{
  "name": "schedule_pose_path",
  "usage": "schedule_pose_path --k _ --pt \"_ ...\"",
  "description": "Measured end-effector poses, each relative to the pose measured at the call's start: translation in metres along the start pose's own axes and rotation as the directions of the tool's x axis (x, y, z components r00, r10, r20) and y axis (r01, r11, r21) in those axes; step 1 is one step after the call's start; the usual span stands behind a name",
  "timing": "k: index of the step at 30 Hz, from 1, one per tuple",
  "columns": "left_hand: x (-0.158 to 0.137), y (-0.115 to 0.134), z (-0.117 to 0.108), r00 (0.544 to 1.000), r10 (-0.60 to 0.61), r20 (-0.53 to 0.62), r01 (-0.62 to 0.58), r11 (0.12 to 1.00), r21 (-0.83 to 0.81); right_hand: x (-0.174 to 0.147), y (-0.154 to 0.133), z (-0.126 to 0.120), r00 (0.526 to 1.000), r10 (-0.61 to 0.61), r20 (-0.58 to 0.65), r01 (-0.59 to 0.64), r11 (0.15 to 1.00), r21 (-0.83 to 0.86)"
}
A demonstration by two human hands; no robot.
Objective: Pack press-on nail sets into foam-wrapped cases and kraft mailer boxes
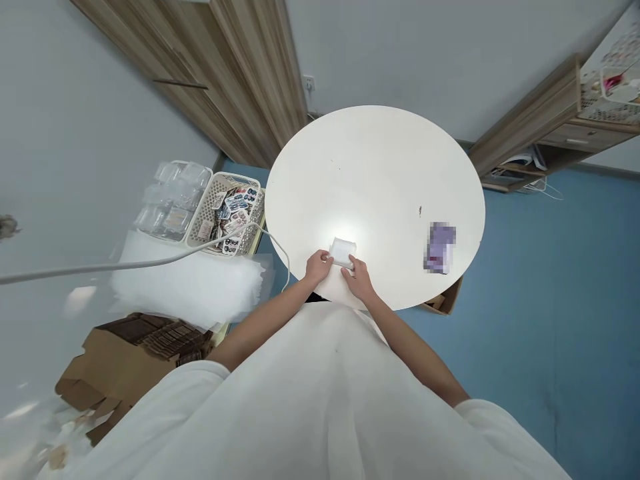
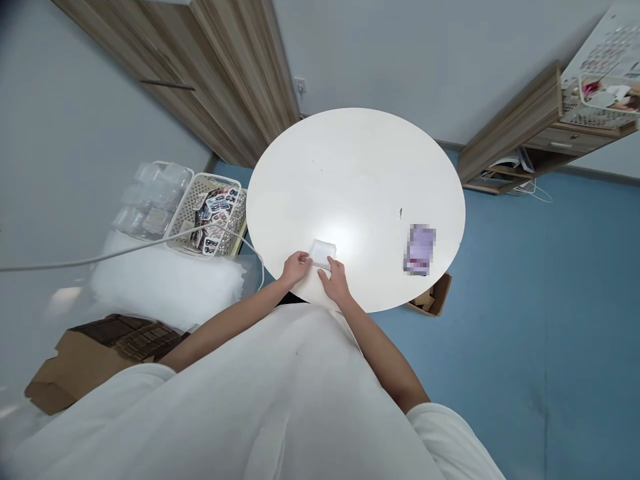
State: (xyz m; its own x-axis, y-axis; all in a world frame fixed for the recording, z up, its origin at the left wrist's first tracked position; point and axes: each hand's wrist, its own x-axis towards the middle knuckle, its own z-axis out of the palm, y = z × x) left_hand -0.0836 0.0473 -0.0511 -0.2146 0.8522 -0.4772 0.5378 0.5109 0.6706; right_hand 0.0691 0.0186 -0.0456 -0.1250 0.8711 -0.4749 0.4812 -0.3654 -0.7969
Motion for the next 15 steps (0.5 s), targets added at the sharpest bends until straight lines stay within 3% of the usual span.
schedule_pose_path --k 6,15 --pt "0.020 -0.011 -0.015 1.000 -0.021 -0.001 0.021 0.987 -0.157 0.021 -0.021 0.020 0.997 -0.035 -0.066 0.033 0.999 -0.028" --pt "0.077 -0.038 -0.098 0.990 0.019 -0.138 -0.062 0.946 -0.318 0.094 -0.085 0.088 0.991 -0.131 -0.016 0.130 0.990 -0.056"
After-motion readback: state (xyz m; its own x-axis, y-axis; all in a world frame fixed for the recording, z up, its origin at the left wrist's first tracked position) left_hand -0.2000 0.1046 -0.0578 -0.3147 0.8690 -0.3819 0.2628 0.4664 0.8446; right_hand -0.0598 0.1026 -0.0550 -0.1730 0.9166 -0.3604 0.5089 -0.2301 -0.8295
